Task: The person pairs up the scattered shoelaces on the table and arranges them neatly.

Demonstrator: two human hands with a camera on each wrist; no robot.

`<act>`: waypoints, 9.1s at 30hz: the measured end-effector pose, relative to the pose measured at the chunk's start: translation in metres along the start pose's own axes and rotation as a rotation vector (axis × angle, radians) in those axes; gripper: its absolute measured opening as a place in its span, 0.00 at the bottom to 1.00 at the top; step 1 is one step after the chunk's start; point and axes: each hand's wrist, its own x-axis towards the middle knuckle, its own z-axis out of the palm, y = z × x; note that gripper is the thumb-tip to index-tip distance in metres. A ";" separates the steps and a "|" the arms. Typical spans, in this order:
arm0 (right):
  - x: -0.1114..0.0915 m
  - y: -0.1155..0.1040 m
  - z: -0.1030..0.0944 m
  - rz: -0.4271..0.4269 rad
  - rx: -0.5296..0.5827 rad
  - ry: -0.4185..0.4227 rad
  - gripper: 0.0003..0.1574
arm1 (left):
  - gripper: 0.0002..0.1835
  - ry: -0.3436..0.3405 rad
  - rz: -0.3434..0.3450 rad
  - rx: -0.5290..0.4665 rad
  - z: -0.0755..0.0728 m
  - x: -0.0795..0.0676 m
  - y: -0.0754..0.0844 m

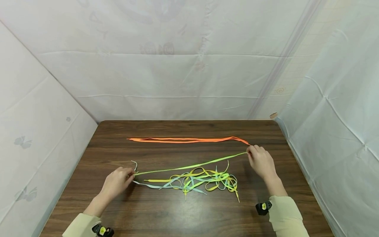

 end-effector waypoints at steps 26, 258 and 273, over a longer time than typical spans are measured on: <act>-0.002 0.006 -0.003 0.049 -0.014 0.020 0.11 | 0.07 0.064 -0.084 0.000 -0.020 0.005 -0.017; -0.005 -0.026 0.031 -0.030 0.148 -0.195 0.16 | 0.15 -0.021 0.076 0.022 0.016 0.075 0.029; -0.026 -0.061 0.048 -0.126 0.217 -0.284 0.16 | 0.15 -0.011 0.214 -0.014 0.039 0.072 0.079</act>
